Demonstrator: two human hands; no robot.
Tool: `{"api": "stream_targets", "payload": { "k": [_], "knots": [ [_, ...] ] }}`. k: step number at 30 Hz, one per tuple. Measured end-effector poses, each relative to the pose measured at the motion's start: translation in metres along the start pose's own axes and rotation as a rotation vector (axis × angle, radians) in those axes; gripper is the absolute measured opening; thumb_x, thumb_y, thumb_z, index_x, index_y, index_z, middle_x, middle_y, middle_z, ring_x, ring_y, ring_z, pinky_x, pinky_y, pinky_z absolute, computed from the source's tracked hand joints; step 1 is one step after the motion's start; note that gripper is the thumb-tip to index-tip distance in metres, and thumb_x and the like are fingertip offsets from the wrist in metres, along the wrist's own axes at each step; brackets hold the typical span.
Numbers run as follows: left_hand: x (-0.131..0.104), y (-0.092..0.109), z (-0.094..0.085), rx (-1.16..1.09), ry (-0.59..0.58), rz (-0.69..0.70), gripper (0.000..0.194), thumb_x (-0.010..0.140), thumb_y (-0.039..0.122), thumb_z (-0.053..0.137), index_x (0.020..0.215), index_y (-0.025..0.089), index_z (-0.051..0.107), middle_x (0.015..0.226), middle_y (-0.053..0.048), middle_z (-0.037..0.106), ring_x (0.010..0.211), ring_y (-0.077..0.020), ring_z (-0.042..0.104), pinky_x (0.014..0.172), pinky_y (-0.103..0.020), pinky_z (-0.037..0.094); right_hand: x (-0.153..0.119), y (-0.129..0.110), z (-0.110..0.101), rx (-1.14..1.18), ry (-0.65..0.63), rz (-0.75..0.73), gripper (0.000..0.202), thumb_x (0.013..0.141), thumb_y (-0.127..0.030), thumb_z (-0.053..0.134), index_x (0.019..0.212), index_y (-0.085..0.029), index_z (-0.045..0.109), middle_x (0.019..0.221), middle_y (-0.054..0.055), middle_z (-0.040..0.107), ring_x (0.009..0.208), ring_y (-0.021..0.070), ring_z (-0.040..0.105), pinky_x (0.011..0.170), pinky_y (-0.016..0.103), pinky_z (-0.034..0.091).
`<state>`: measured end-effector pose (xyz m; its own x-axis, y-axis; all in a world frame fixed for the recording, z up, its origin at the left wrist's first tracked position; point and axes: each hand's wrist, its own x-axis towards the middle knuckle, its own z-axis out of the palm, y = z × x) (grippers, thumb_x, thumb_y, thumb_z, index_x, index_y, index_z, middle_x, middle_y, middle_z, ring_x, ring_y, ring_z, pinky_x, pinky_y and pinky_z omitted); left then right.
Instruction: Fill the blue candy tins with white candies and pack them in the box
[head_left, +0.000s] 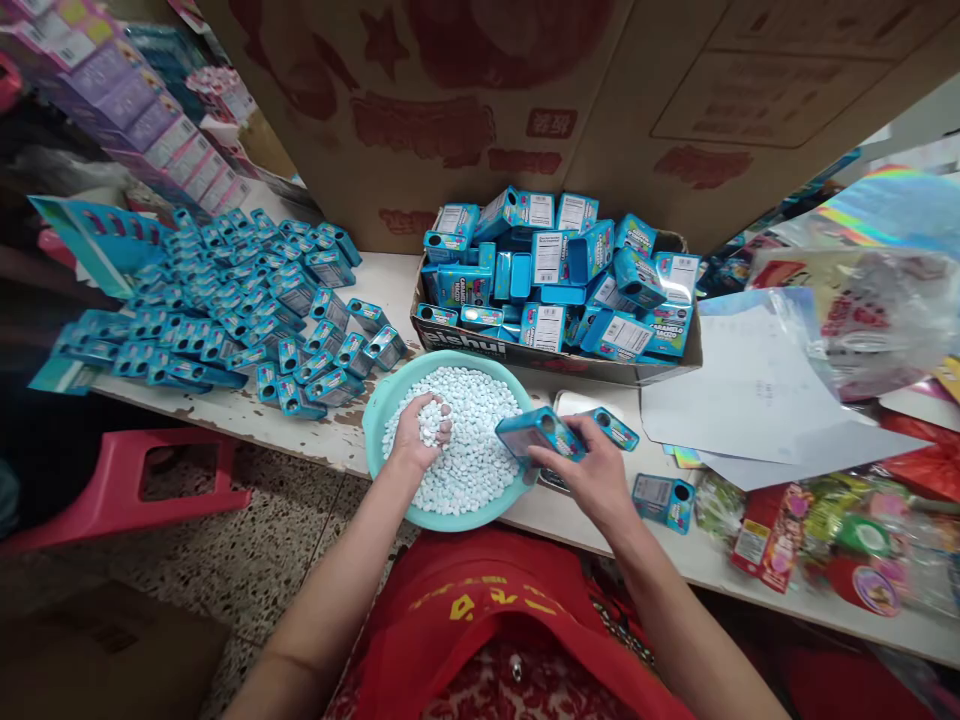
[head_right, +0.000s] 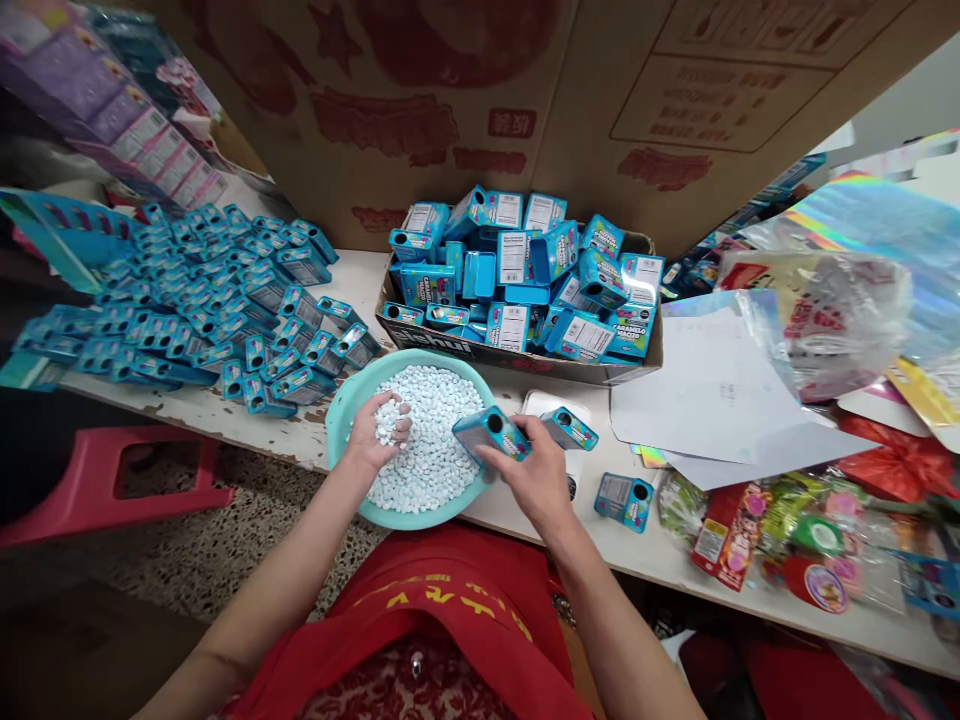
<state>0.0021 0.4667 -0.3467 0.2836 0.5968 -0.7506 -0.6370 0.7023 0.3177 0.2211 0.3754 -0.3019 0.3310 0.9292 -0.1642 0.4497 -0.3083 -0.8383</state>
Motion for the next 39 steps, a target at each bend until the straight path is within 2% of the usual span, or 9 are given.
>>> {"api": "stream_targets", "payload": {
  "k": [3,6,11,15,20,27,32,35,39],
  "knots": [
    [-0.026,0.009,0.023,0.015,-0.107,0.117,0.012,0.072,0.025,0.057,0.07,0.018,0.048,0.056,0.001,0.051,0.037,-0.0083,0.044,0.032,-0.016,0.026,-0.003,-0.007,0.026,-0.056,-0.069,-0.131,0.041,0.065,-0.051,0.072,0.089,-0.02,0.061,0.087,0.005,0.065,0.083,0.0232,0.059,0.074,0.035,0.046],
    [-0.04,0.006,0.043,0.038,-0.145,0.283,0.018,0.07,0.031,0.061,0.068,0.017,0.049,0.058,0.001,0.052,0.041,-0.0093,0.049,0.035,-0.018,0.032,-0.004,-0.012,0.052,-0.15,-0.111,-0.192,0.036,0.068,-0.047,0.07,0.09,-0.021,0.059,0.089,0.006,0.065,0.086,0.0249,0.058,0.072,0.035,0.044],
    [-0.03,-0.012,0.047,0.099,-0.006,0.43,0.027,0.064,0.036,0.068,0.069,0.016,0.051,0.064,0.002,0.057,0.056,-0.014,0.061,0.052,-0.024,0.047,-0.001,-0.02,0.074,-0.338,-0.166,-0.238,0.027,0.07,-0.036,0.071,0.088,-0.022,0.057,0.087,0.006,0.065,0.086,0.0277,0.057,0.071,0.037,0.042],
    [-0.024,-0.017,0.043,0.182,0.049,0.521,0.027,0.065,0.038,0.068,0.069,0.015,0.054,0.067,0.0,0.061,0.056,-0.0147,0.062,0.056,-0.027,0.049,0.003,-0.027,0.074,-0.375,-0.159,-0.291,0.026,0.072,-0.036,0.07,0.091,-0.022,0.059,0.091,0.008,0.066,0.089,0.0291,0.055,0.072,0.039,0.041],
    [-0.025,-0.015,0.048,0.214,0.063,0.585,0.025,0.065,0.035,0.069,0.067,0.015,0.054,0.064,0.002,0.058,0.054,-0.0133,0.06,0.053,-0.025,0.048,0.004,-0.033,0.072,-0.328,-0.145,-0.326,0.025,0.074,-0.038,0.07,0.093,-0.023,0.062,0.092,0.008,0.067,0.09,0.0285,0.055,0.075,0.04,0.041],
    [-0.025,-0.013,0.052,0.248,0.023,0.582,0.026,0.065,0.034,0.07,0.068,0.015,0.053,0.063,0.001,0.057,0.049,-0.0118,0.058,0.048,-0.023,0.044,0.011,-0.03,0.074,-0.28,-0.164,-0.288,0.032,0.068,-0.037,0.076,0.093,-0.021,0.063,0.093,0.007,0.066,0.09,0.0272,0.055,0.078,0.04,0.042],
    [-0.025,-0.011,0.054,0.275,0.073,0.573,0.026,0.063,0.033,0.072,0.071,0.014,0.056,0.069,-0.001,0.064,0.05,-0.0112,0.059,0.049,-0.022,0.045,0.011,-0.031,0.069,-0.244,-0.16,-0.289,0.032,0.067,-0.037,0.077,0.091,-0.021,0.063,0.092,0.007,0.066,0.089,0.0279,0.054,0.078,0.04,0.043],
    [-0.026,-0.01,0.056,0.272,0.055,0.578,0.027,0.063,0.033,0.072,0.074,0.015,0.056,0.073,-0.002,0.065,0.053,-0.0118,0.06,0.05,-0.023,0.047,0.008,-0.034,0.063,-0.197,-0.131,-0.331,0.033,0.068,-0.038,0.076,0.094,-0.022,0.062,0.093,0.007,0.065,0.094,0.0284,0.054,0.08,0.041,0.042],
    [-0.026,-0.01,0.058,0.267,0.031,0.574,0.027,0.062,0.033,0.073,0.072,0.015,0.054,0.067,0.001,0.061,0.051,-0.0105,0.058,0.049,-0.021,0.045,0.006,-0.032,0.061,-0.155,-0.127,-0.317,0.029,0.072,-0.042,0.072,0.091,-0.023,0.062,0.092,0.007,0.065,0.092,0.0277,0.056,0.078,0.041,0.042]
  ]
}}
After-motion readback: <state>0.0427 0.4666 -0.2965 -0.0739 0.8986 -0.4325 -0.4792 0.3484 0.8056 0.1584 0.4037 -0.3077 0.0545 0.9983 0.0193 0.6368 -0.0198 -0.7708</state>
